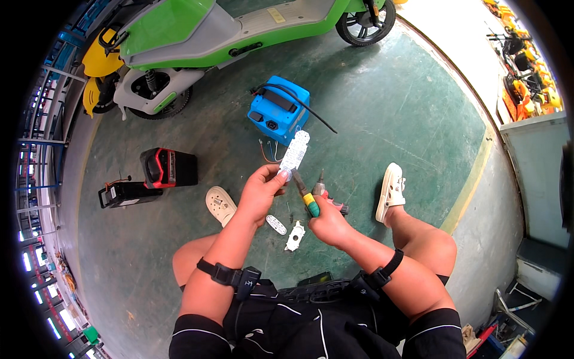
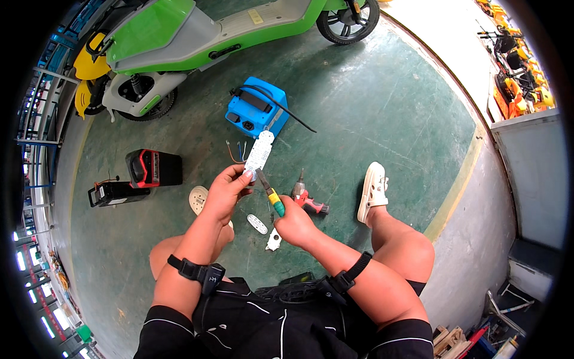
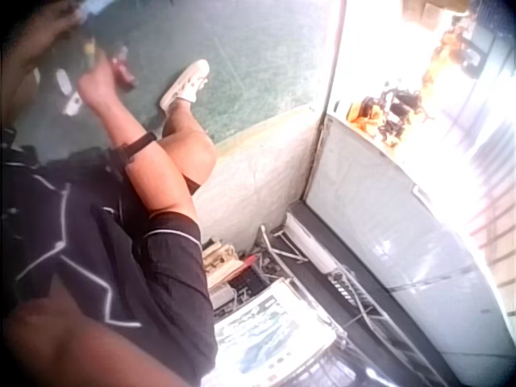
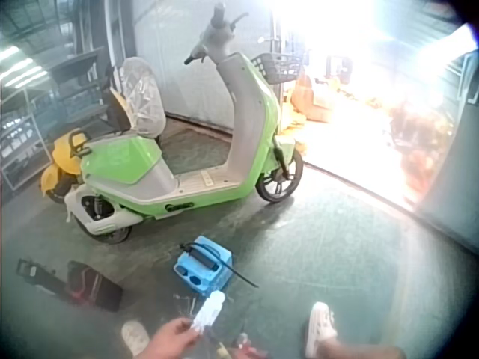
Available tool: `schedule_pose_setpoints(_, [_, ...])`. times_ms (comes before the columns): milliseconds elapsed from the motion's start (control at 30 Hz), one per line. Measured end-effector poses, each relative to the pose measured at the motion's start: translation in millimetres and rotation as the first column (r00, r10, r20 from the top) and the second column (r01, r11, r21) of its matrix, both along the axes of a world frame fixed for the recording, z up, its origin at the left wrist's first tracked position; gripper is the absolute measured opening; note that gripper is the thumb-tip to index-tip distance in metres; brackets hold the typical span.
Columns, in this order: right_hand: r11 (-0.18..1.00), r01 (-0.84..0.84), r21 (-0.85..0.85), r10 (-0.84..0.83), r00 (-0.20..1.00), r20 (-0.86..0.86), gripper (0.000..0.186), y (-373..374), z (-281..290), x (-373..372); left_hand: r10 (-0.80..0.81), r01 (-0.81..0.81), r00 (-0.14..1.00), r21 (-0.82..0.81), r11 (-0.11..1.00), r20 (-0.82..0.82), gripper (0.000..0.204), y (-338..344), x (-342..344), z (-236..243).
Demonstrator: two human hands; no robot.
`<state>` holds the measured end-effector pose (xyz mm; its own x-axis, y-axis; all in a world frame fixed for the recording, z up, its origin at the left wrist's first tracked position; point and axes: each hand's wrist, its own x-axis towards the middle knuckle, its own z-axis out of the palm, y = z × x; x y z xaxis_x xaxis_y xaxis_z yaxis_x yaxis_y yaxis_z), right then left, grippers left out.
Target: The person uses a screwdriver to remove a screw from a white circuit board and then uses pliers to manipulate wires on the board.
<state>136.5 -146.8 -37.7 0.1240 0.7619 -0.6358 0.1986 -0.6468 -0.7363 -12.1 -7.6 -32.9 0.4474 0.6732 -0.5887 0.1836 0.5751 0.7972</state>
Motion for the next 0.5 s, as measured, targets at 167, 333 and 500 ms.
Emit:
schedule_pose_setpoints(167, [0.998,0.064,-0.013,-0.065,0.996,-0.066,0.059,-1.3,-4.5,-2.2,0.03,-0.022,0.994,-0.076,0.997,0.105,0.038,-1.0,-0.8,-3.5])
schedule_pose_setpoints(333, [0.995,0.1,0.02,-0.099,0.994,-0.045,0.055,-2.0,-6.6,-3.4,0.055,-0.037,0.986,-0.117,0.993,0.155,0.034,-2.4,0.5,-3.8])
schedule_pose_setpoints(500, [0.994,0.104,0.043,-0.102,0.994,-0.038,0.046,-1.5,-4.3,-3.9,0.043,-0.028,0.99,-0.112,0.993,0.134,0.032,-2.4,0.8,-2.2])
